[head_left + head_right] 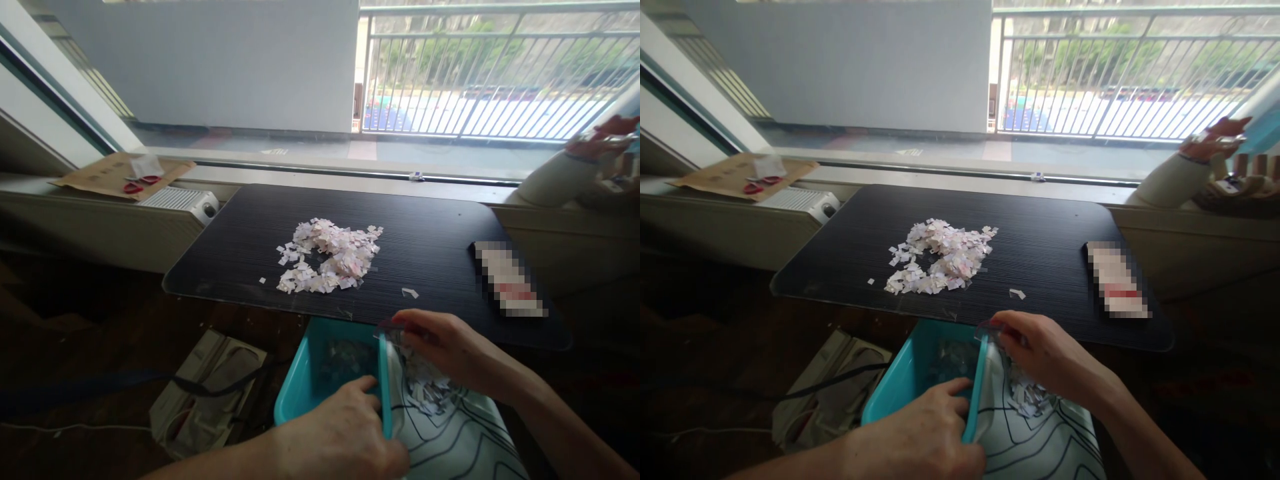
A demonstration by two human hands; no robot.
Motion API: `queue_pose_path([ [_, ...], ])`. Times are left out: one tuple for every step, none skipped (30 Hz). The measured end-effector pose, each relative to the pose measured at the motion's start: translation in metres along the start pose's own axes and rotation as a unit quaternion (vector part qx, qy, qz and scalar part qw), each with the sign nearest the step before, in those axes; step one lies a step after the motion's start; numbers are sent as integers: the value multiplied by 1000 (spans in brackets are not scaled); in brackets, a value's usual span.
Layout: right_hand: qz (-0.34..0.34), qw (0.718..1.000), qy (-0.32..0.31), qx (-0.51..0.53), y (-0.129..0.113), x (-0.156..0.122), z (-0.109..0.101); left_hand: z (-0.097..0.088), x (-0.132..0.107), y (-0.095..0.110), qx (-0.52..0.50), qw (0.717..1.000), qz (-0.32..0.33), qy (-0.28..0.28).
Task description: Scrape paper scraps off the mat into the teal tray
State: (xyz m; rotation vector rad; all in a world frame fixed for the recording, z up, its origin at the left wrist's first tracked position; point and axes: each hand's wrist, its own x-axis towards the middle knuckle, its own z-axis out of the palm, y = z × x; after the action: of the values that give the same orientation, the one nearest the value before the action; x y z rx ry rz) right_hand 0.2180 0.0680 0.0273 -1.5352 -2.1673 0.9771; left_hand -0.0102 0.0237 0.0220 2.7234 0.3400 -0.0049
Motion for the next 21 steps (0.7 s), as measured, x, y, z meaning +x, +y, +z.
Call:
queue_pose_path([
  [8, 1000, 25, -7, 3, -1, -2, -1, 0, 0, 5, 1000, -2, -6],
  [19, 998, 57, -20, 6, -1, -6, -2, -1, 0, 11, 1000, -2, -12],
  [31, 995, 88, -35, 10, -1, -10, -3, -2, 1, 16, 1000, -5, -16],
  [42, 991, 113, -51, 15, -2, -14, -4, -4, 1, 18, 1000, -9, -17],
  [55, 987, 134, -68, 19, -2, -19, -5, -7, 2, 15, 1000, -15, -17],
  [67, 983, 151, -85, 23, -2, -24, -6, -10, 2, 10, 1000, -24, -14],
  [79, 978, 164, -101, 26, -3, -27, -6, -15, 2, -4, 999, -34, -10],
  [90, 974, 173, -113, 29, -3, -30, -6, -19, 2, -14, 999, -46, -4],
  [99, 972, 178, -121, 31, -3, -32, -6, -24, 2, -27, 998, -61, 5],
  [105, 971, 177, -122, 31, -2, -33, -6, -29, 1, -40, 996, -73, 14],
  [108, 972, 173, -118, 32, -1, -34, -6, -33, 1, -48, 995, -84, 20],
  [111, 973, 167, -110, 32, 0, -34, -6, -36, 0, -52, 994, -91, 29],
  [113, 975, 162, -104, 32, 1, -33, -6, -39, 0, -56, 993, -96, 36],
  [116, 975, 159, -100, 32, 2, -33, -7, -40, 0, -58, 992, -99, 42],
  [120, 975, 159, -101, 33, 3, -33, -7, -41, 0, -59, 992, -101, 46],
  [122, 973, 163, -106, 34, 4, -34, -7, -40, 1, -61, 992, -101, 48],
  [124, 971, 170, -110, 35, 4, -34, -8, -40, 1, -62, 992, -101, 48],
  [124, 970, 177, -111, 35, 5, -34, -8, -39, 1, -61, 992, -100, 49],
  [121, 970, 181, -109, 36, 5, -34, -9, -37, 2, -59, 992, -100, 49],
  [117, 971, 181, -104, 36, 6, -33, -9, -36, 2, -56, 992, -100, 50],
  [112, 973, 178, -98, 36, 7, -32, -10, -35, 2, -55, 992, -101, 51],
])
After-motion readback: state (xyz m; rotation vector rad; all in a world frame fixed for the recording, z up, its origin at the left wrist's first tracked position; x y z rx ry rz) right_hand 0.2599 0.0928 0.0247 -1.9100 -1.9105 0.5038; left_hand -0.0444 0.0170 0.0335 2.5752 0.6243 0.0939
